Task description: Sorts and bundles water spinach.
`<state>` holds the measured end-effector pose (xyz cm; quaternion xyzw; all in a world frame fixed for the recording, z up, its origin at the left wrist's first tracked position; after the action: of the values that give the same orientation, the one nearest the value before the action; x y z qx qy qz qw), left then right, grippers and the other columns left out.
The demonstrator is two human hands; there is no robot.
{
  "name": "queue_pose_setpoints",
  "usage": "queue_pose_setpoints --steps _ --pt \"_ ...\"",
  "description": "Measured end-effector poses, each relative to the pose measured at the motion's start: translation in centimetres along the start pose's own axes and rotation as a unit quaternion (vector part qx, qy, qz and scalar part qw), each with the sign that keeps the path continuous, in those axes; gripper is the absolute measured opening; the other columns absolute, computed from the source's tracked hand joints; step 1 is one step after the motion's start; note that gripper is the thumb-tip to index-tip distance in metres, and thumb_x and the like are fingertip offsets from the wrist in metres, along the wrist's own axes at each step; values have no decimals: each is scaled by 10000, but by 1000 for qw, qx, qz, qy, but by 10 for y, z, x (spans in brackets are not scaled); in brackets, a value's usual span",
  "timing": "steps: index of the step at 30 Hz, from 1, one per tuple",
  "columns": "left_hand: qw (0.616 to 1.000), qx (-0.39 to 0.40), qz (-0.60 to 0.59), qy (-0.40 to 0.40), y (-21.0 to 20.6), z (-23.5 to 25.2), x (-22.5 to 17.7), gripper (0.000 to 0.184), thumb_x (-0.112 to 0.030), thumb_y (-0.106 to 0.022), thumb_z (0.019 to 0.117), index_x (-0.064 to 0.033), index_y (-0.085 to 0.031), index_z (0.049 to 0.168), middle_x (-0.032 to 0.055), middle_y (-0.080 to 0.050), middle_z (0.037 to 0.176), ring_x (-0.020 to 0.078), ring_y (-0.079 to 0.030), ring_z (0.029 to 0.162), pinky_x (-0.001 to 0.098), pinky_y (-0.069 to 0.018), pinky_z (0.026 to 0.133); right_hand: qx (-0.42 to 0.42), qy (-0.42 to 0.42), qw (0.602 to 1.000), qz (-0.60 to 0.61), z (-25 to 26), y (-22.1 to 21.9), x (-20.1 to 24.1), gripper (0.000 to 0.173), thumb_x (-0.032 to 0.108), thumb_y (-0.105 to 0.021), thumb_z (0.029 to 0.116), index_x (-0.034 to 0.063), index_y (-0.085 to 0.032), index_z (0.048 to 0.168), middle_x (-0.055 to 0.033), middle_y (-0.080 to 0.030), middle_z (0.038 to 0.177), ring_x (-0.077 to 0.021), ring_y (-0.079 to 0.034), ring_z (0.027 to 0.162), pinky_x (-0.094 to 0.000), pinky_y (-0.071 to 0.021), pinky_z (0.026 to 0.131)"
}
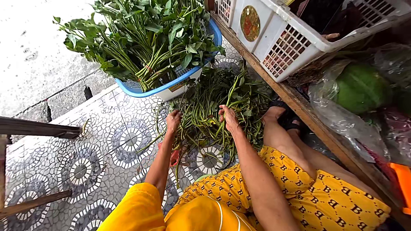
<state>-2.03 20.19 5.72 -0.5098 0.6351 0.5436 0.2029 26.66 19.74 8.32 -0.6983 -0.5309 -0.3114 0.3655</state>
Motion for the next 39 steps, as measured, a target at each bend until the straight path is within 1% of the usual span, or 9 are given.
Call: queue_pose_setpoints --steps 4,11,14,16,19,23,29,33,39 --pt "991 63 -119 -11 -16 -15 -34 275 -142 -543 1072 -13 -637 1295 98 -704 1038 111 -650 774 300 -558 760 38 -29 998 -50 3 -9 -9 346 290 -401 1133 50 -551 1332 -78 -680 936 -126 -600 622 -273 -514 577" --pt "976 137 -166 -35 -99 -19 -89 265 -141 -604 1039 5 -664 1251 115 -716 1030 140 -670 822 325 -573 760 71 -37 993 -90 1 -16 -13 430 327 -428 1125 26 -497 1424 -153 -699 1178 -221 -707 943 -379 -574 807" --pt "979 125 -149 -64 -126 -13 -111 236 -132 -621 1025 1 -697 1204 123 -726 1031 167 -680 858 363 -566 805 78 -39 993 -75 2 -14 -12 447 343 -437 1120 12 -484 1416 -158 -696 1122 -219 -713 867 -362 -593 765" --pt "979 134 -103 -111 -133 -24 -118 292 -240 -609 1038 -69 -705 1255 152 -727 1113 261 -693 965 488 -546 874 75 -52 995 -43 1 -11 -11 400 337 -463 1111 6 -514 1330 -116 -706 956 -171 -678 702 -314 -580 658" --pt "987 111 -57 -97 -143 3 -104 351 -315 -562 1067 -50 -710 1243 164 -723 1137 272 -692 1038 498 -540 943 21 -70 997 -19 6 0 -10 304 303 -463 1112 29 -532 1224 -13 -502 749 -83 -467 534 -225 -451 510" --pt "988 35 149 29 -123 53 -20 501 -284 -517 1059 37 -511 1444 340 -467 1476 508 -443 1381 647 -369 1123 -93 -63 994 11 8 18 -5 339 321 -416 1129 10 -547 1166 -5 -424 727 -73 -384 509 -203 -376 484" --pt "951 128 274 69 -106 47 18 490 -392 -582 1030 -20 -627 1346 278 -580 1390 450 -496 1360 625 -381 1116 -101 -79 989 73 9 12 -8 311 311 -427 1126 25 -532 1065 2 -420 677 -67 -397 464 -192 -399 450" --pt "955 129 258 62 -101 42 5 529 -334 -644 984 56 -587 1338 323 -525 1416 478 -448 1381 661 -367 1099 -97 -77 990 70 9 11 -7 329 327 -423 1126 29 -534 1042 14 -402 641 -65 -389 451 -194 -397 445" --pt "989 129 66 -4 -89 19 -36 547 -262 -591 1052 -1 -400 1494 279 -655 1169 378 -679 983 541 -539 907 -133 -57 985 96 10 18 -6 354 345 -398 1131 25 -540 1076 -1 -423 692 -73 -398 477 -197 -395 456"
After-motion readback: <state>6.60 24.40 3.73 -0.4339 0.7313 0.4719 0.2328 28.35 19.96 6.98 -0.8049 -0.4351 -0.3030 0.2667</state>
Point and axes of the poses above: each hand's wrist, its own z-axis towards the middle knuckle, its own y-axis out of the back of the hand, x = y × z, the point moved 5 cm from there along z, towards the middle knuckle
